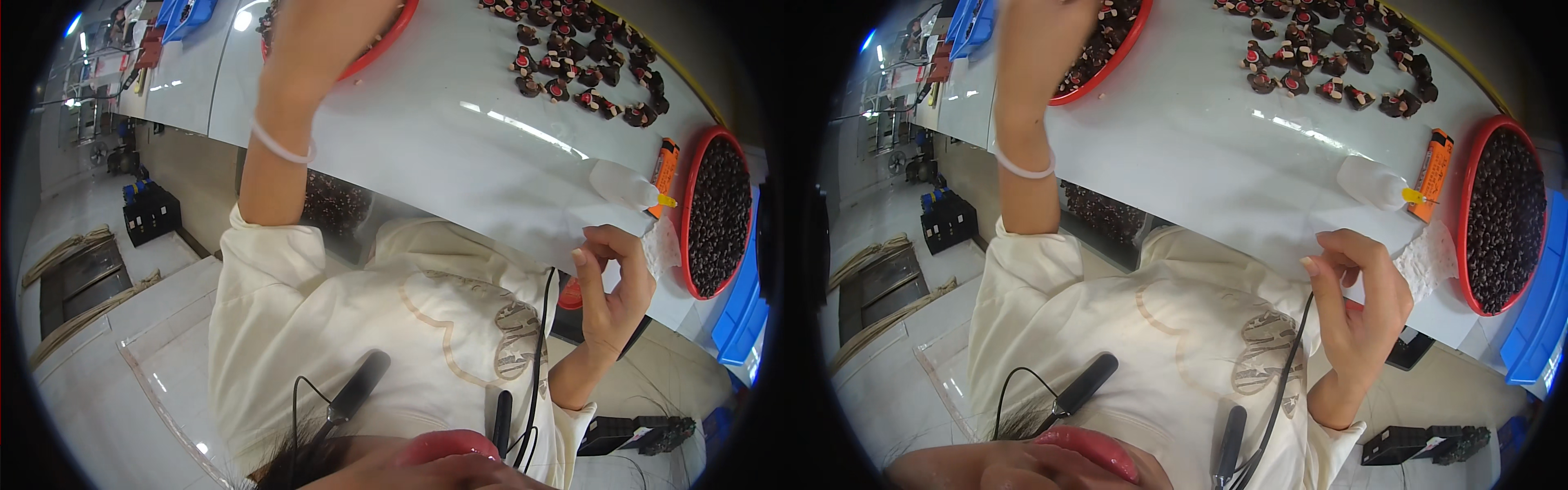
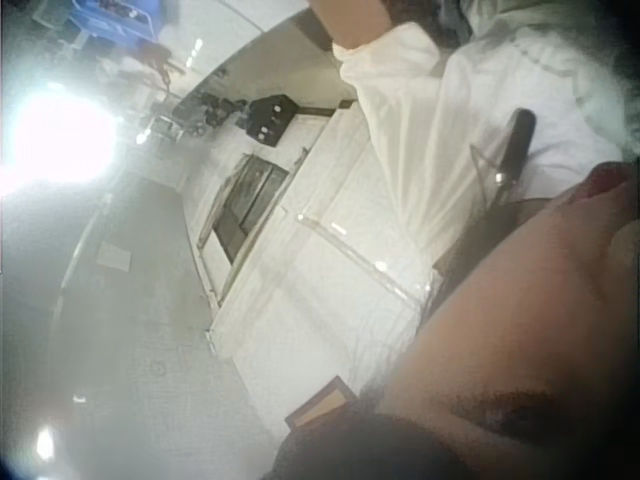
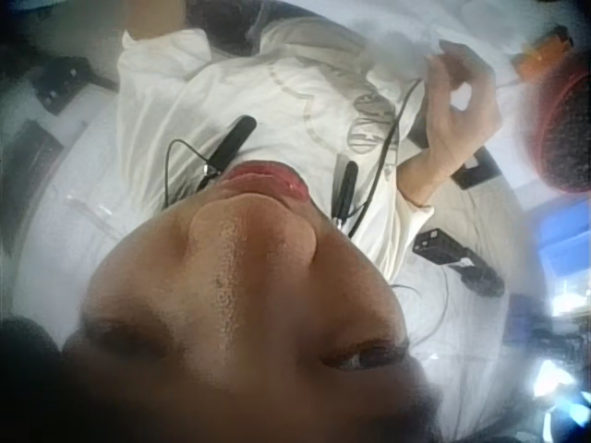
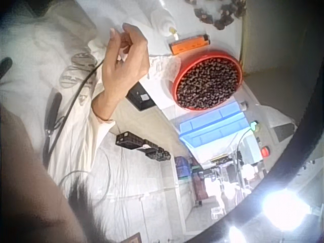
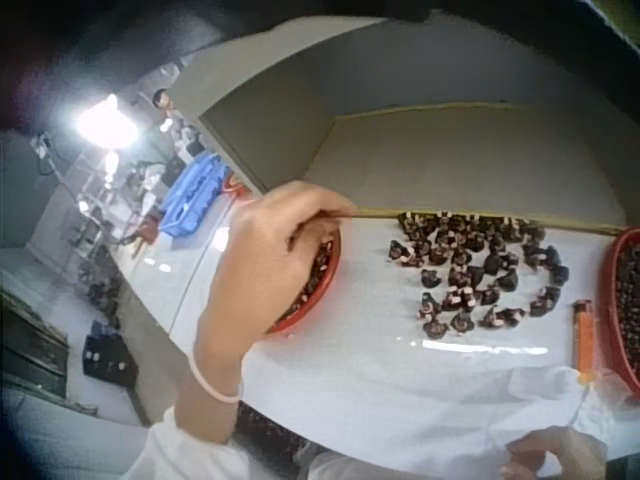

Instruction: The person applies glue to craft figurine pieces from a squeeze bottle and attaches small decorative parts to them by hand before placing the assembled items onto the table.

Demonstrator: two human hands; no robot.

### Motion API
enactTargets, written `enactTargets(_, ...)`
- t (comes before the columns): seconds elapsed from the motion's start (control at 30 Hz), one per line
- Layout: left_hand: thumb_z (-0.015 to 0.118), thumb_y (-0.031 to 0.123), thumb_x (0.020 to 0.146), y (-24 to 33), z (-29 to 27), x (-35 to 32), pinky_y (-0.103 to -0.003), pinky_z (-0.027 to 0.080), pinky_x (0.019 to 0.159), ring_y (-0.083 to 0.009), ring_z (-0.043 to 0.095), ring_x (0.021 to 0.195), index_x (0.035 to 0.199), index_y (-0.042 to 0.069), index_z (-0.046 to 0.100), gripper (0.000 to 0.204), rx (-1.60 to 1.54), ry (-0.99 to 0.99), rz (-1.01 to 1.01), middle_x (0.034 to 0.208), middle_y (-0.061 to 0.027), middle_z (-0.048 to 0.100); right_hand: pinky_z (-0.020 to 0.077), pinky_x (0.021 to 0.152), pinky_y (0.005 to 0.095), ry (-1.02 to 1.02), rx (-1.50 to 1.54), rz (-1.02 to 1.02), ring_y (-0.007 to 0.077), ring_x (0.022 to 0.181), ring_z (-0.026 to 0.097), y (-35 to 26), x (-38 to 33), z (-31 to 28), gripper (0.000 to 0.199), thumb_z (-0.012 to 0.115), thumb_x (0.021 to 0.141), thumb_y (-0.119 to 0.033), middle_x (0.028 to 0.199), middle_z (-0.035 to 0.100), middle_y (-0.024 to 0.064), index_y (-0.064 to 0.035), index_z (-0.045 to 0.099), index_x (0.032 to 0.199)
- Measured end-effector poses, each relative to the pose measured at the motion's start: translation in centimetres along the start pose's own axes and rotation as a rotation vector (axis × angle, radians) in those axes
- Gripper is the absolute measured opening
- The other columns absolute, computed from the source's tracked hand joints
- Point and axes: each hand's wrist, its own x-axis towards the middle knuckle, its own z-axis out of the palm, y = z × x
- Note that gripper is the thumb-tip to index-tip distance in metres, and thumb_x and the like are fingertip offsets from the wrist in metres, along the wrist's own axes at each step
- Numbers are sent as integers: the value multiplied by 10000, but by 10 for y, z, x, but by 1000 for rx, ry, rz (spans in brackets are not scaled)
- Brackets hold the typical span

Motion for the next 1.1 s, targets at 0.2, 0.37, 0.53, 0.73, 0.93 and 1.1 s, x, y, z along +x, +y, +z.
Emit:
enactTargets(0.2, 627, 145, 728, -44, 51, 20, -369, 399, 791, -326, 516, 904, 881, -65, 497, 291, 155, -327, 252, 903, -184, 536, 350, 503, 215, -51, -36, -85, 126, 530, 448, -1, 1, -8, 135, 636, 649, 52, 631, 555, 67, 13, 555, 750)
enactTargets(0.37, 650, 160, 720, -26, 36, 20, -335, 419, 732, -282, 539, 832, 864, -42, 533, 275, 163, -464, 95, 860, -175, 549, 357, 514, 213, 55, -68, -40, 116, 551, 458, 9, -2, -23, 120, 630, 657, 56, 654, 554, 68, 24, 547, 738)
enactTargets(0.53, 618, 66, 717, -1, 27, -13, -321, 440, 698, -264, 556, 809, 885, -28, 581, 196, -428, -345, -183, 868, -155, 559, 402, 638, 236, 404, 101, -148, 146, 708, 519, 17, 20, -18, 206, 645, 660, 42, 826, 579, 103, 33, 555, 845)
enactTargets(0.73, 597, -40, 731, -6, 74, -79, -261, 491, 715, -179, 579, 810, 930, -29, 579, 200, -1058, -348, 144, 995, -140, 543, 395, 766, 255, 27, -186, -115, 166, 904, 518, 24, 36, -15, 356, 650, 679, 14, 1004, 572, 117, 40, 521, 1009)
enactTargets(0.93, 600, -53, 720, 8, 89, -102, -301, 520, 720, -249, 606, 821, 924, -49, 542, 211, -1467, -513, -111, 1009, -192, 519, 426, 792, 312, 42, 278, 44, 238, 891, 559, 29, 18, -43, 384, 556, 823, -211, 986, 551, 152, 72, 464, 1065)
enactTargets(1.1, 643, 18, 729, 5, 105, -108, -315, 529, 707, -261, 618, 790, 897, -38, 539, 205, -1511, -433, -190, 1008, -222, 537, 452, 756, 311, 31, -113, -55, 234, 888, 565, 22, 13, -62, 506, 591, 790, -366, 951, 575, 175, 47, 500, 1068)
